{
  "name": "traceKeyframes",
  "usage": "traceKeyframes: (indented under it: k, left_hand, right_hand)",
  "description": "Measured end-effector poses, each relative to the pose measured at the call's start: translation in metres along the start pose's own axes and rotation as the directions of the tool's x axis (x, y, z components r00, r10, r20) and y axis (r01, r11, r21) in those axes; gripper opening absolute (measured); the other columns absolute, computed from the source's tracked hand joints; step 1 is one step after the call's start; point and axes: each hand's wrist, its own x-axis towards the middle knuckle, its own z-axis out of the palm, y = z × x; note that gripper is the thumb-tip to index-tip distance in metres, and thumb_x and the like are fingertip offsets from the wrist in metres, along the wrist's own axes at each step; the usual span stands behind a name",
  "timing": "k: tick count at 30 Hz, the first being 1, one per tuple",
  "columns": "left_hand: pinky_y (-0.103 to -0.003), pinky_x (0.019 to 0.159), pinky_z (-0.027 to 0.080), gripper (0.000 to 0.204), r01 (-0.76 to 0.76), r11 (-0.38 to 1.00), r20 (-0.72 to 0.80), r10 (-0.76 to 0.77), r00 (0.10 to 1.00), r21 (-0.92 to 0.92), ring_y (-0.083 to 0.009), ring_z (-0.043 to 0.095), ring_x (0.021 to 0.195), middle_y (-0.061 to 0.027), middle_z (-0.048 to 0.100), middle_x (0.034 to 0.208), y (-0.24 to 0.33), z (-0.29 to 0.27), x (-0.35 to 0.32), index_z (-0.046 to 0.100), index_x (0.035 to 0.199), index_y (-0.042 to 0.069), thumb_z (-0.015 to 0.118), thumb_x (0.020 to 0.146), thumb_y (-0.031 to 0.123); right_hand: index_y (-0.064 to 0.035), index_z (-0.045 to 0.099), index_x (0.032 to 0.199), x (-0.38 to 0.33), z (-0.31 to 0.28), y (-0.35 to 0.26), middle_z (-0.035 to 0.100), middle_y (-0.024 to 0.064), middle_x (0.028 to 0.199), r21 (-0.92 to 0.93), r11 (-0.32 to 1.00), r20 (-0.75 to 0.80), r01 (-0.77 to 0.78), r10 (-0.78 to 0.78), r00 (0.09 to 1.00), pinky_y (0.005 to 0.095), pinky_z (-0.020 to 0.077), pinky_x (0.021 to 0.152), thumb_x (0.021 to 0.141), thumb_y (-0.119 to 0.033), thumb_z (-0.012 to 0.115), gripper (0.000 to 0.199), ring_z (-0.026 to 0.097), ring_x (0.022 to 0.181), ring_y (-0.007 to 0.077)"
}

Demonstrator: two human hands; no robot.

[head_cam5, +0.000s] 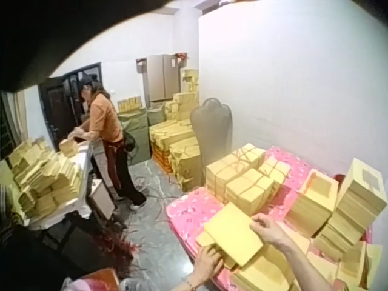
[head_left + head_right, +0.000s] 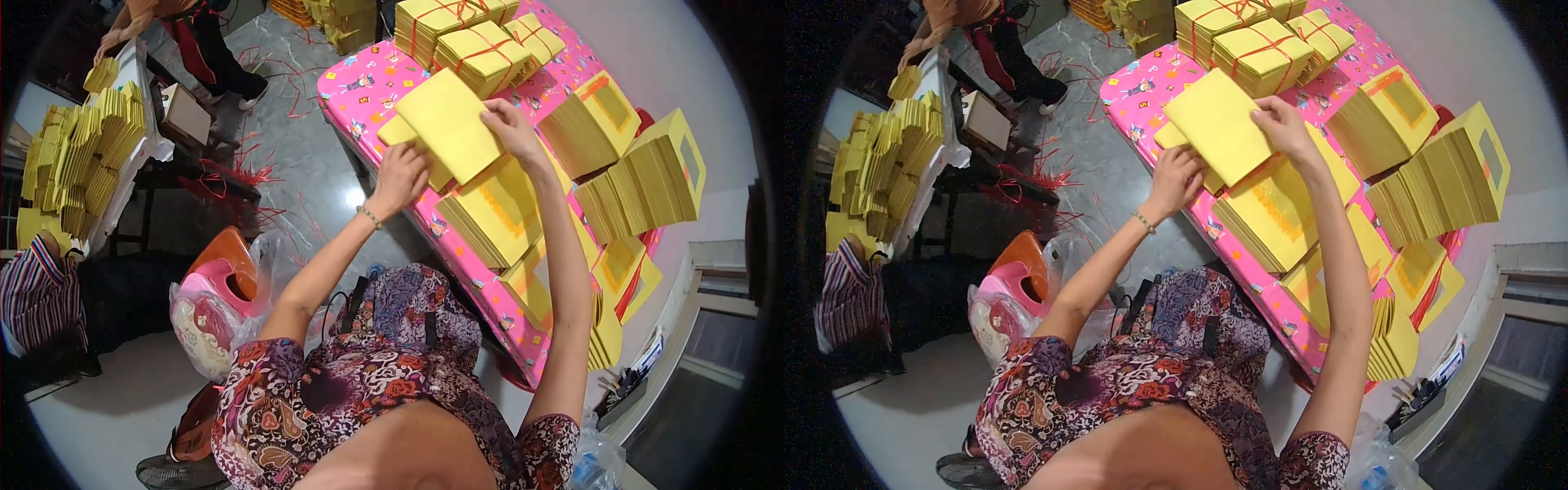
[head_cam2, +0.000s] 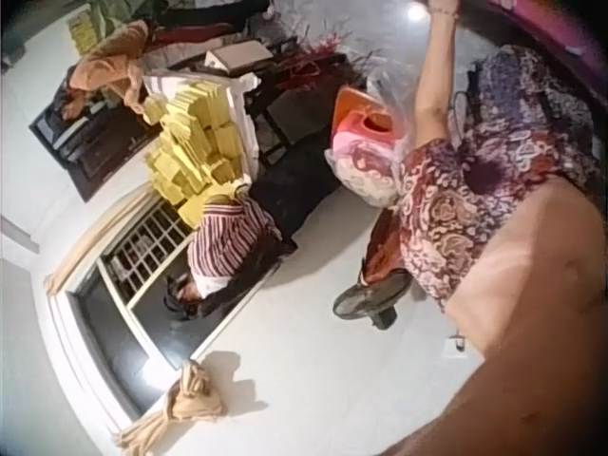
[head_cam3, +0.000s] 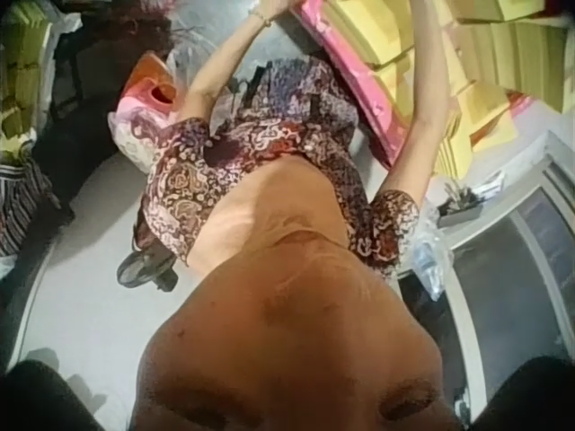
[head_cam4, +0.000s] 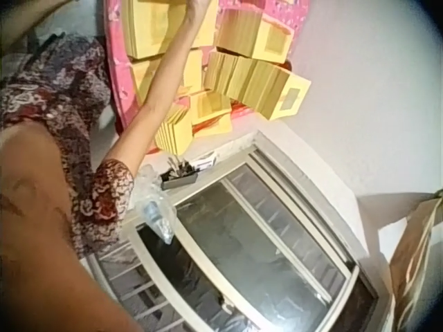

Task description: Folding and stacking sheets of yellow joss paper.

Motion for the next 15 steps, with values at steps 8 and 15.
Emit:
traceKeyframes:
  k: [8, 15]
  left_hand:
    - [-0.05, 0.101, 0.035, 0.017, 0.162, 0.987, -0.088, -0.161, 0.983, 0.014, -0.0379, 0.044, 0.117, -0.0172, 0.055, 0.117, 0.011, 0.011, -0.019, 0.073, 0.087, 0.006, 0.071, 0.077, 0.019]
    - [-0.048, 0.1, 0.035, 0.025, 0.198, 0.98, -0.156, -0.201, 0.967, -0.032, -0.0324, 0.05, 0.115, -0.0104, 0.06, 0.114, 0.011, 0.014, -0.022, 0.069, 0.101, 0.008, 0.072, 0.079, 0.018]
  right_hand:
    - [-0.0023, 0.061, 0.104, 0.047, 0.047, 0.045, 0.061, 0.0017, 0.082, -0.064, 0.987, 0.191, -0.149, 0.159, 0.969, 0.029, 0.0454, 0.061, 0.09, -0.019, 0.068, 0.022, 0.055, 0.07, 0.0104]
    - [-0.0054, 0.058, 0.098, 0.054, 0.044, 0.07, 0.058, -0.0002, 0.078, -0.293, 0.94, 0.197, -0.178, 0.241, 0.95, 0.0288, 0.0433, 0.061, 0.088, -0.017, 0.068, 0.019, 0.054, 0.071, 0.0101]
